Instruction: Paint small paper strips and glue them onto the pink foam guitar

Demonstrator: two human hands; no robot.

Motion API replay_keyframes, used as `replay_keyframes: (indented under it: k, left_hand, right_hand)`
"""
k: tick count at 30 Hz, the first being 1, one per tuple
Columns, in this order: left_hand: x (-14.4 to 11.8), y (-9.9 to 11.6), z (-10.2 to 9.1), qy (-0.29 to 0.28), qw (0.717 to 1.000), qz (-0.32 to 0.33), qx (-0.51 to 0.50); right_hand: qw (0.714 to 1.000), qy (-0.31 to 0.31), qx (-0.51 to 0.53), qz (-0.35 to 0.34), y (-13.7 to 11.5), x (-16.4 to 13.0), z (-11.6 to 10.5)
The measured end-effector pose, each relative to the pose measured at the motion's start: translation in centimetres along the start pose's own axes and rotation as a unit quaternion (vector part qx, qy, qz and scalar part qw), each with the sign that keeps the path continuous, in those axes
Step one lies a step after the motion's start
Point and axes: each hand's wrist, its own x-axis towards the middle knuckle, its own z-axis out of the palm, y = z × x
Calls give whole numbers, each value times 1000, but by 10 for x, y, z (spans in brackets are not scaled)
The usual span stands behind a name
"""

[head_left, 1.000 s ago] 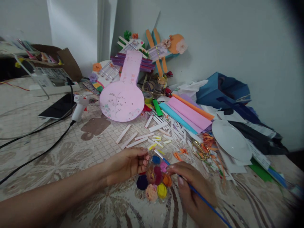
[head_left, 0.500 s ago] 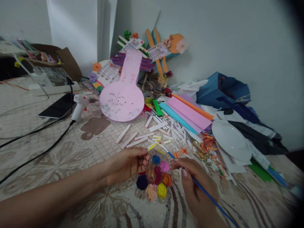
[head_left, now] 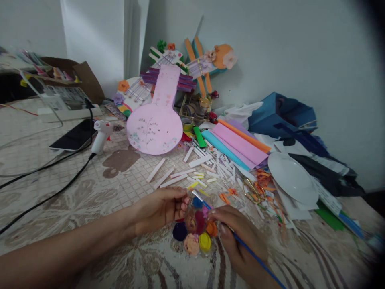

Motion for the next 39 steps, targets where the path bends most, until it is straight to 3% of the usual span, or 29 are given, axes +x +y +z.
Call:
replay_keyframes:
  k: [3, 8, 39]
  left_hand:
    - [1, 0, -1, 0, 1000, 0, 0]
    - [2, -1, -3, -13, 1000, -4, -7]
    - [4, -2, -5, -16, 1000, -4, -2]
  right_hand:
    - [1000, 17, -4, 21, 0, 1, -1]
    - [1000, -7, 5, -13, -1, 1, 0]
    - [998, -13, 59, -18, -1, 1, -1]
